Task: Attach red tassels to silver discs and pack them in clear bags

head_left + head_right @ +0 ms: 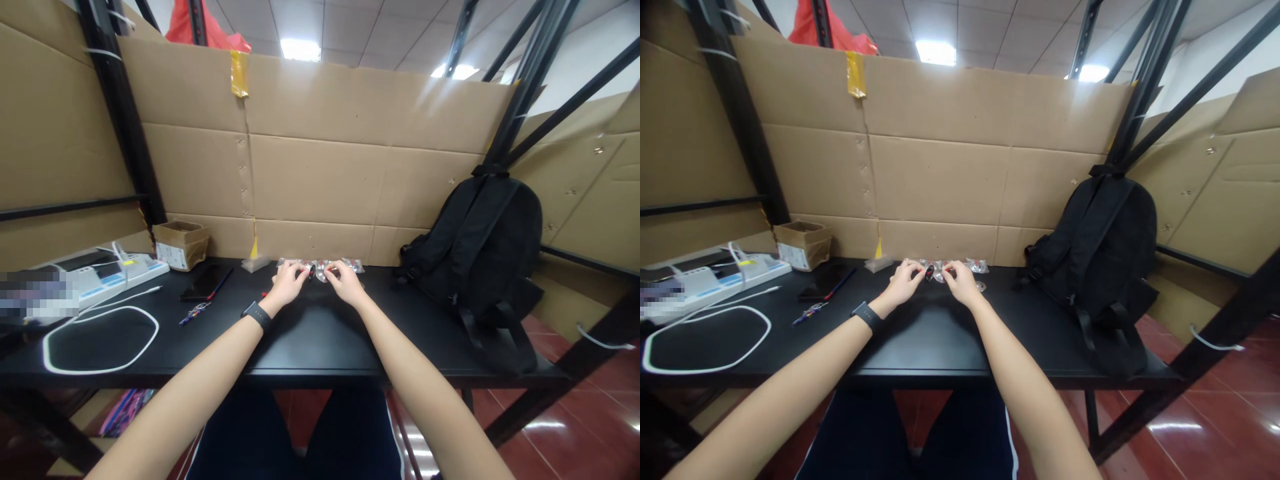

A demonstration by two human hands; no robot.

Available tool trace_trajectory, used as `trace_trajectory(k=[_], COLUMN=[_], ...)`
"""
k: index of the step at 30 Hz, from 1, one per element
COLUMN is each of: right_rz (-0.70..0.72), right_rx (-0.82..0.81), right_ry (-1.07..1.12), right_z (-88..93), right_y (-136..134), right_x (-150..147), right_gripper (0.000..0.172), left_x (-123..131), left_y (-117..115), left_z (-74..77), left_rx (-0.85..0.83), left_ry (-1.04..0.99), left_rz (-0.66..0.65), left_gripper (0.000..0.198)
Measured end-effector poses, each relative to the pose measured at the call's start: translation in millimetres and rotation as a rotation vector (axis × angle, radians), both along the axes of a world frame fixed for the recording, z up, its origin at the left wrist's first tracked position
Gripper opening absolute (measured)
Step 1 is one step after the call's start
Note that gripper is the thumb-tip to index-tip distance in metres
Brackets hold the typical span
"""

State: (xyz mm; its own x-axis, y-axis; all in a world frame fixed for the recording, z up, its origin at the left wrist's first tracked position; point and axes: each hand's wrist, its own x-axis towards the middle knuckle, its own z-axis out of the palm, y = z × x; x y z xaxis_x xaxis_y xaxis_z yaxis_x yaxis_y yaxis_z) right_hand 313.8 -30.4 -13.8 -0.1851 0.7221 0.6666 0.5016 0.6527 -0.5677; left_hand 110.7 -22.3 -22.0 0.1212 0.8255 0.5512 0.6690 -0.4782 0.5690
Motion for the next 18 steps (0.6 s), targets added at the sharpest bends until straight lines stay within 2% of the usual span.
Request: trace_trajectory(k=[3, 7, 14, 18], right_rz=[0.037, 0.087, 0.214, 0.291], right_rx=[-0.08, -0.105, -0.281, -0.4], right_ry=[0.137, 0.234, 0.377, 0.466], right_z=[-0.9, -1.8, -5.2, -1.8], right_y=[0, -4, -8, -12], right_x=[-4, -17, -23, -21], right_gripper=[0.019, 0.022, 0.028, 0.049], left_x=[0, 3, 4, 3], left_y=[11, 14, 9, 4], left_z=[-4.8, -6.9, -7.3, -3.5], left_rx=[-0.042, -0.05, -0.02, 0.005], left_ry=[-0.107, -0.173, -0.153, -0.08], left_rz=[-0.102, -0.194, -0.186, -0.14], left_gripper=[0.022, 0.024, 0.024, 0.023])
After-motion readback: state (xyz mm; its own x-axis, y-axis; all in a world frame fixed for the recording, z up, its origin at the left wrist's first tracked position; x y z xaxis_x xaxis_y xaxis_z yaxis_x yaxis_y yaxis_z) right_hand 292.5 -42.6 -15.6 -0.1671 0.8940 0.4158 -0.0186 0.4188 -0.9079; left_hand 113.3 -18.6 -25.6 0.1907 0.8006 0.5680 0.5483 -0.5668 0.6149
